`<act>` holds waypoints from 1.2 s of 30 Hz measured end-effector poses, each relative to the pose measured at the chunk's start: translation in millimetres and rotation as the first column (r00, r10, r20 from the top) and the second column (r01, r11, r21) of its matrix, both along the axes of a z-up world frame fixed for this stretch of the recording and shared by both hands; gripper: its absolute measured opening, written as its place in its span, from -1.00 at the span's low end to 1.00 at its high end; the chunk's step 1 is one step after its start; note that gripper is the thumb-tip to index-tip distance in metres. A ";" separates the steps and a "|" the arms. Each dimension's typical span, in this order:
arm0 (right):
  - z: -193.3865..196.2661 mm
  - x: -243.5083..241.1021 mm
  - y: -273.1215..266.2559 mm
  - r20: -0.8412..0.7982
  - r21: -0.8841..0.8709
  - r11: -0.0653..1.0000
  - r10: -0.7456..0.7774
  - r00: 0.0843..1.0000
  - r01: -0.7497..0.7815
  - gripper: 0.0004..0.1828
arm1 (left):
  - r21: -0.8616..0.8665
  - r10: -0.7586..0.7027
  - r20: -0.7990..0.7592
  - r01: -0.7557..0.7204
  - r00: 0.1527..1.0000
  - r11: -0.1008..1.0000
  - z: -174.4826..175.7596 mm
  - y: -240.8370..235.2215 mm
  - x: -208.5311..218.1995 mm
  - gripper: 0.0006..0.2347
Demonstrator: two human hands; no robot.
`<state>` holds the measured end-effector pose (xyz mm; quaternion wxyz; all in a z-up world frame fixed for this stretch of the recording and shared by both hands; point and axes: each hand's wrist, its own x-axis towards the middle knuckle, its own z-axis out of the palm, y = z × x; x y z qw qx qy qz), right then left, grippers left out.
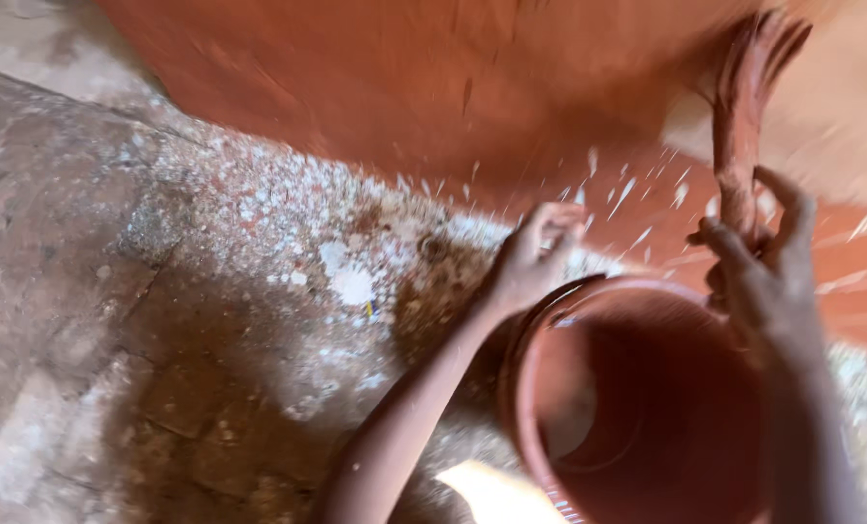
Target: The person paints a wall with reddish-brown paint using a brush. They repeatedly dip the brush into a bucket of paint and apply it to the wall surface, covering previously unpainted areas.
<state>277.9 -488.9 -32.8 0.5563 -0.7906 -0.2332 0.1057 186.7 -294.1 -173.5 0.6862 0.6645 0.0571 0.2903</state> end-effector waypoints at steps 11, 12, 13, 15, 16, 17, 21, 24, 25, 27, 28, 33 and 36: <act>5.4 -42.7 32.6 -0.040 -0.165 0.985 -0.063 0.997 0.055 -0.30 | -0.062 -0.190 -0.298 0.179 0.935 0.982 -83.4 1.9 -8.3 -0.47; 10.7 -46.6 37.3 -0.082 -0.125 0.992 -0.033 0.996 0.022 -0.35 | -0.062 -0.235 -0.298 0.227 0.925 0.972 -83.3 -3.0 -5.2 -0.51; 15.1 -52.0 39.2 -0.122 -0.085 0.996 -0.001 0.992 -0.010 -0.40 | -0.059 -0.280 -0.296 0.275 0.913 0.960 -84.0 -9.2 -3.8 -0.50; 19.4 -55.6 45.4 -0.185 0.020 0.995 0.098 0.978 -0.096 -0.53 | -0.040 -0.304 -0.311 0.308 0.900 0.951 -88.5 -12.6 0.0 -0.45; 18.5 -57.2 47.9 -0.208 0.081 0.986 0.161 0.965 -0.147 -0.60 | -0.032 -0.290 -0.329 0.296 0.899 0.955 -92.2 -14.3 0.2 -0.45; 18.0 -57.8 48.9 -0.229 0.142 0.971 0.223 0.948 -0.194 -0.67 | -0.022 -0.275 -0.347 0.285 0.897 0.958 -95.4 -16.7 0.0 -0.45; 9.8 -62.5 39.3 -0.273 0.186 0.963 0.243 0.931 -0.196 -0.64 | -0.032 -0.224 -0.444 0.235 0.868 0.972 -99.6 -18.0 3.2 -0.45; 3.4 -56.7 15.8 -0.233 0.202 0.925 0.364 0.902 -0.321 -0.62 | 0.071 -0.131 -0.476 0.186 0.870 0.980 -98.5 -20.2 4.5 -0.45; 0.2 -51.6 7.4 -0.196 0.195 0.913 0.395 0.898 -0.359 -0.62 | 0.052 -0.140 -0.473 0.186 0.870 0.981 -96.9 -18.3 3.4 -0.48; -8.8 -40.4 -11.3 -0.187 0.120 0.919 0.393 0.901 -0.376 -0.60 | 0.021 -0.139 -0.479 0.170 0.867 0.985 -95.0 -19.1 -3.0 -0.52; -12.4 -33.5 -21.1 -0.182 0.065 0.926 0.378 0.907 -0.373 -0.59 | 0.023 -0.123 -0.484 0.153 0.866 0.988 -92.4 -14.0 -3.0 -0.55; -12.4 -8.9 -77.5 -0.167 -0.406 0.829 0.347 0.923 -0.385 -0.55 | 0.088 -0.021 -0.562 0.085 0.827 0.993 -82.8 -2.9 -27.3 -0.51; 1.4 -3.5 -111.9 -0.151 -0.752 0.565 0.354 0.923 -0.339 -0.53 | 0.078 0.017 -0.673 0.048 0.739 0.996 -73.9 -7.8 -34.7 -0.38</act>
